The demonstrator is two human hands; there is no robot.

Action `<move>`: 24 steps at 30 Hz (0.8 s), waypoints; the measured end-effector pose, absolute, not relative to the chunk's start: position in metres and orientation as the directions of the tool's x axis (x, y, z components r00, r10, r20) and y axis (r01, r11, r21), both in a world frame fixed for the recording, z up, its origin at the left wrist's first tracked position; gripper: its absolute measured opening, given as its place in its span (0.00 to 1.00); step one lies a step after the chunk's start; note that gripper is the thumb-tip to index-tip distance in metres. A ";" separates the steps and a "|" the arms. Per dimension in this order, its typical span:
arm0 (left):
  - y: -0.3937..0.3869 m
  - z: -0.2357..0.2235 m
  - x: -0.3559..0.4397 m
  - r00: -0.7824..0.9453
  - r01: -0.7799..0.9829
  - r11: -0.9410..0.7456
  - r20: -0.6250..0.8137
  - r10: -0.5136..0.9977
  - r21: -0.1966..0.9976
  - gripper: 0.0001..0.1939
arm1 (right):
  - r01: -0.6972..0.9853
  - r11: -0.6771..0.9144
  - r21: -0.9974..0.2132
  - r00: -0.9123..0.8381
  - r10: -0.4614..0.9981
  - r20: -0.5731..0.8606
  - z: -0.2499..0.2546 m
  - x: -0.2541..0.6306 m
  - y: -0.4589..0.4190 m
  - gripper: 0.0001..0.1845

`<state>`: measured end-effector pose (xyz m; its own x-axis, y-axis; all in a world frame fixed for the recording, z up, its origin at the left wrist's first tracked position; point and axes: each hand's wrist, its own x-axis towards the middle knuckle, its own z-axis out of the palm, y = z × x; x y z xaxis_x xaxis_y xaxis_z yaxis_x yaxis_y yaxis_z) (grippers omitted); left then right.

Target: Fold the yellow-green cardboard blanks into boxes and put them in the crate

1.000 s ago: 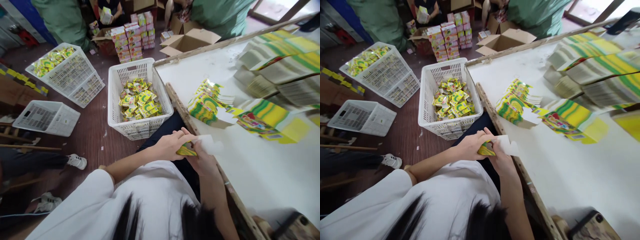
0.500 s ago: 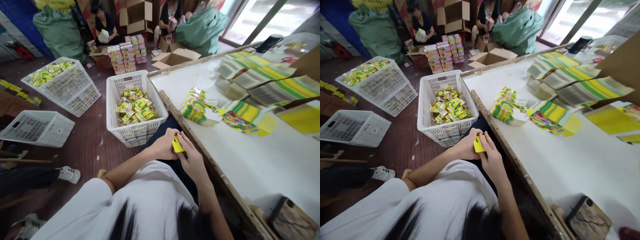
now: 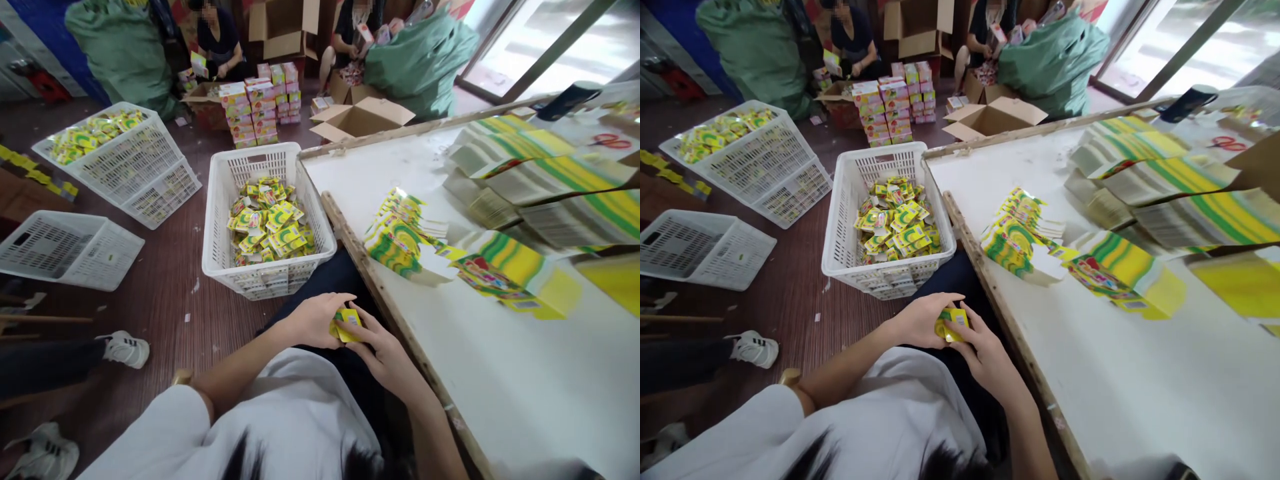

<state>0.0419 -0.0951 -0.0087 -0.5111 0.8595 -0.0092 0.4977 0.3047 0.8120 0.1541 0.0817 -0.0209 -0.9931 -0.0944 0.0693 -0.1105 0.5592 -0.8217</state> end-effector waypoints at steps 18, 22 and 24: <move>-0.087 -0.015 0.024 -0.467 0.473 0.379 -0.138 0.874 0.796 0.43 | 0.014 0.412 -0.911 -0.985 -0.151 -0.083 -0.016 0.115 0.092 0.08; -0.089 -0.010 0.016 -0.493 0.497 0.406 -0.135 0.859 0.767 0.42 | 0.054 0.287 -0.956 -0.997 -0.038 -0.068 -0.025 0.110 0.079 0.17; -0.091 -0.010 0.011 -0.508 0.494 0.395 -0.112 0.854 0.774 0.43 | 0.041 0.240 -0.970 -0.999 -0.022 -0.048 -0.026 0.107 0.078 0.19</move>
